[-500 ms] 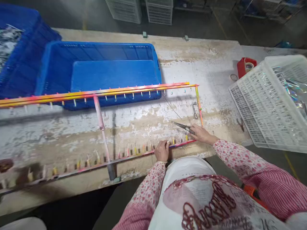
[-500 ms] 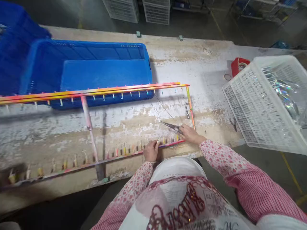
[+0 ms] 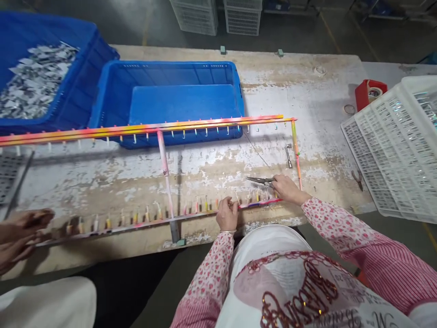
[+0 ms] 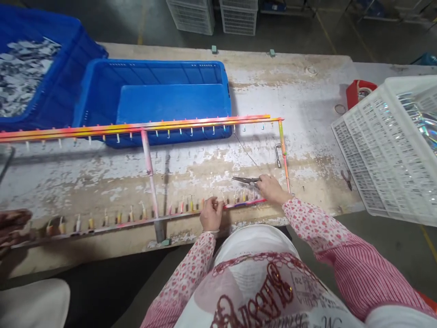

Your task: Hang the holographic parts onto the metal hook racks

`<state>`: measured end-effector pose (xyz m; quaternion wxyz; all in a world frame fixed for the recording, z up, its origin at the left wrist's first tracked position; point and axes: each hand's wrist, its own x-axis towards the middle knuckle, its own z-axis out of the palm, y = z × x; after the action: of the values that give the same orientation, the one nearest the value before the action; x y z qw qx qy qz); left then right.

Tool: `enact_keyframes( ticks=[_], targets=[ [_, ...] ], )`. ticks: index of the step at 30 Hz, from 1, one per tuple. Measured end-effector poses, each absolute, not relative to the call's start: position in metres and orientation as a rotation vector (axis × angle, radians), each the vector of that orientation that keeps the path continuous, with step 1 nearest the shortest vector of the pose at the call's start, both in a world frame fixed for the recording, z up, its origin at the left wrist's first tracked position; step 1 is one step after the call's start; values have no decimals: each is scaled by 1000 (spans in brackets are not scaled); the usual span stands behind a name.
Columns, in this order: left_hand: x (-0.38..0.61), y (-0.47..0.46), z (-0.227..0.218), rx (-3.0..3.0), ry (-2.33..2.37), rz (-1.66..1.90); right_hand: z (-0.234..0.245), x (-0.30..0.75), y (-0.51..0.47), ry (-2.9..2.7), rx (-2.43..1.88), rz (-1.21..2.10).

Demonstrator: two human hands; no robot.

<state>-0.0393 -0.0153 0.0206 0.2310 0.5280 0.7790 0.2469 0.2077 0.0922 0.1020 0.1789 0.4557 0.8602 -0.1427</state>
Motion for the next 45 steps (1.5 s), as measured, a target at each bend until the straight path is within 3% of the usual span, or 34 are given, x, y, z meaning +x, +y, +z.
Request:
enact_keyframes(
  ticks=[5,11,17,24,27,32,34,39,45],
  targets=[
    [-36,-6,25,1379,2072,485,107,198,90,2611,1112,-415],
    [-51,-10,22,1385,2225,616,114,177,89,2640,1000,-301],
    [-66,-8,23,1359,2172,314,118,145,95,2696,843,-82],
    [-60,-11,18,1477,2131,464,122,124,108,2722,677,26],
    [-61,-14,15,1512,2143,501,127,130,112,2649,721,-145],
    [-66,-21,10,1557,2045,592,118,148,112,2289,540,-1052],
    [-67,-22,9,1546,2034,605,110,149,111,2275,575,-1177],
    [-68,-20,7,1511,2063,574,105,137,122,2449,1307,-604],
    [-89,-22,17,1434,2216,803,114,128,121,2566,1033,-529]
  ],
)
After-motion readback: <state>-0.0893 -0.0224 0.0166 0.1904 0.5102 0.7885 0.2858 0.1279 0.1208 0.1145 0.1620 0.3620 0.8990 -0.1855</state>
